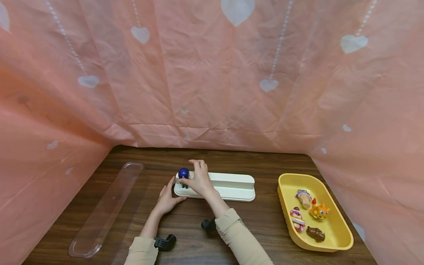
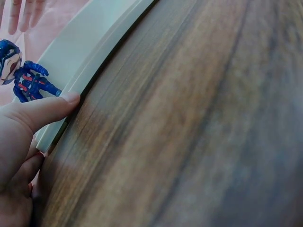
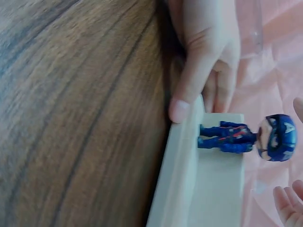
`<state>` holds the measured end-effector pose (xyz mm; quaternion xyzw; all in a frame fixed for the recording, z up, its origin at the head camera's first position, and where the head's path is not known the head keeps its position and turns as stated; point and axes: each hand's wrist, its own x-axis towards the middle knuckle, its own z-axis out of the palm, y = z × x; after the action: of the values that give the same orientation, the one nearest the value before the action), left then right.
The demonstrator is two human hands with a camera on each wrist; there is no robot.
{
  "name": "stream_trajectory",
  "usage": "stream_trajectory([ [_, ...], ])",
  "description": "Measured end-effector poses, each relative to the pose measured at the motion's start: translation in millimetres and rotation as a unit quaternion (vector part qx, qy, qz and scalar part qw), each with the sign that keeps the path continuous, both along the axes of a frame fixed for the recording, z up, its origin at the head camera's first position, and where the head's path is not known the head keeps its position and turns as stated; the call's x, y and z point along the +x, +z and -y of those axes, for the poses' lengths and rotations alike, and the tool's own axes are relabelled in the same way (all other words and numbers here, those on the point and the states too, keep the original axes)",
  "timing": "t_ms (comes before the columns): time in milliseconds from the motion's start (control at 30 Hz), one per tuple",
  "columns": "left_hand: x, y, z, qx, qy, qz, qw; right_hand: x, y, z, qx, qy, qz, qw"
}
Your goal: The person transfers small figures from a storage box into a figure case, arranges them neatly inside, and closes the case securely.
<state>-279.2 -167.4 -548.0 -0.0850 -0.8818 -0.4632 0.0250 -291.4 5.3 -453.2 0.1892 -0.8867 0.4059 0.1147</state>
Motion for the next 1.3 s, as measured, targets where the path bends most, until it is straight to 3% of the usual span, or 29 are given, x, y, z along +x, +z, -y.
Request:
stream_trajectory([
  [233, 1.1, 1.3, -1, -0.001, 0.002, 0.001, 1.0000, 5.8, 11.9, -7, -0.008, 0.010, 0.011, 1.000],
  [467, 0.5, 2.6, 0, -0.005, 0.006, -0.004, 1.0000, 7.4, 17.9, -16, -0.025, -0.010, -0.036, 0.999],
  [633, -0.5, 2.1, 0, -0.008, 0.007, -0.005, 0.9999, 9.2, 22.8, -25, -0.061, -0.018, -0.042, 0.997],
  [1300, -0.2, 0.2, 0, -0.012, 0.003, -0.013, 0.9998, 12.2, 35.4, -79, -0.093, -0.048, -0.100, 0.989],
])
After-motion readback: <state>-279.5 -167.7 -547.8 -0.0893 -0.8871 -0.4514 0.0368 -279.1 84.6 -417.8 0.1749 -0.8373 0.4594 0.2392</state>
